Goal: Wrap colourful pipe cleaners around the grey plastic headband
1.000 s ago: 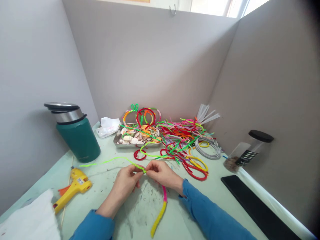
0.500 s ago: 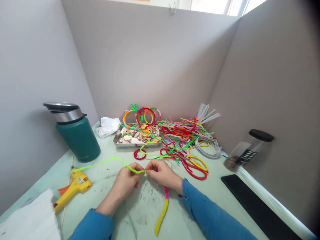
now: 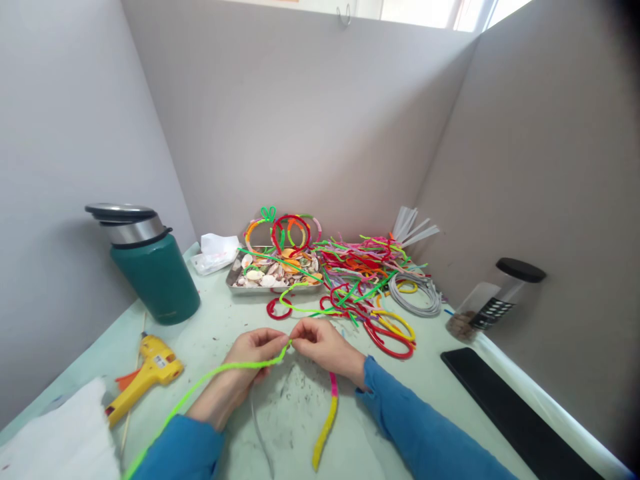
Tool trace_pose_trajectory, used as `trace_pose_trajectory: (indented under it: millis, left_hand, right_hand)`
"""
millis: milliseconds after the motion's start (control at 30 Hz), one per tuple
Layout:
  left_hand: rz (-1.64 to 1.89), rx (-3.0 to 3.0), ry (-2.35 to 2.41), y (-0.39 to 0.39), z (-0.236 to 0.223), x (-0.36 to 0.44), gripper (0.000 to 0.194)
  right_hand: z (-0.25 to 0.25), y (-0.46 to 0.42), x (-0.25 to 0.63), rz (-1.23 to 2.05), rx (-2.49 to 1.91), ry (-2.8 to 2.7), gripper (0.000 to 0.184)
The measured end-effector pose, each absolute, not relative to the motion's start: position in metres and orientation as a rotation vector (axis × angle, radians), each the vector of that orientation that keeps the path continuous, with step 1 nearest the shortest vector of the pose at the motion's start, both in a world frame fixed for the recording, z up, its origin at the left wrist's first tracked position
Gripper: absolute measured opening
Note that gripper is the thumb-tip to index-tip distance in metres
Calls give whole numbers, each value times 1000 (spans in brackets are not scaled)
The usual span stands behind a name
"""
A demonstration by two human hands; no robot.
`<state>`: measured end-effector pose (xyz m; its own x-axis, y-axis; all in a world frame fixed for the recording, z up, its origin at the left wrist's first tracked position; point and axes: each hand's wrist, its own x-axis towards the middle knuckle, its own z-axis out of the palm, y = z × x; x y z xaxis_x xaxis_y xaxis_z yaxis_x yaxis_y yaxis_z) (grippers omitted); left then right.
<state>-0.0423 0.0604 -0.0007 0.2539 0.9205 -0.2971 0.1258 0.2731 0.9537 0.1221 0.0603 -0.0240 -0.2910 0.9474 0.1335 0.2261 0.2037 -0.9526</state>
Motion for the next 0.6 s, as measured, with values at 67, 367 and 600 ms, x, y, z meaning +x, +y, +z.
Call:
trace_pose_trajectory:
  millis: [67, 367, 600]
  left_hand:
    - [766, 1162, 1186, 61, -1, -41, 40]
    - [855, 1408, 1217, 62, -7, -40, 26]
    - [883, 1686, 1302, 61, -14, -40, 20]
  right_hand:
    - [-24, 60, 122, 1137, -1116, -1679, 6]
    - [-29, 62, 123, 1115, -1101, -1676, 8]
    - [-30, 63, 123, 1085, -1131, -1700, 8]
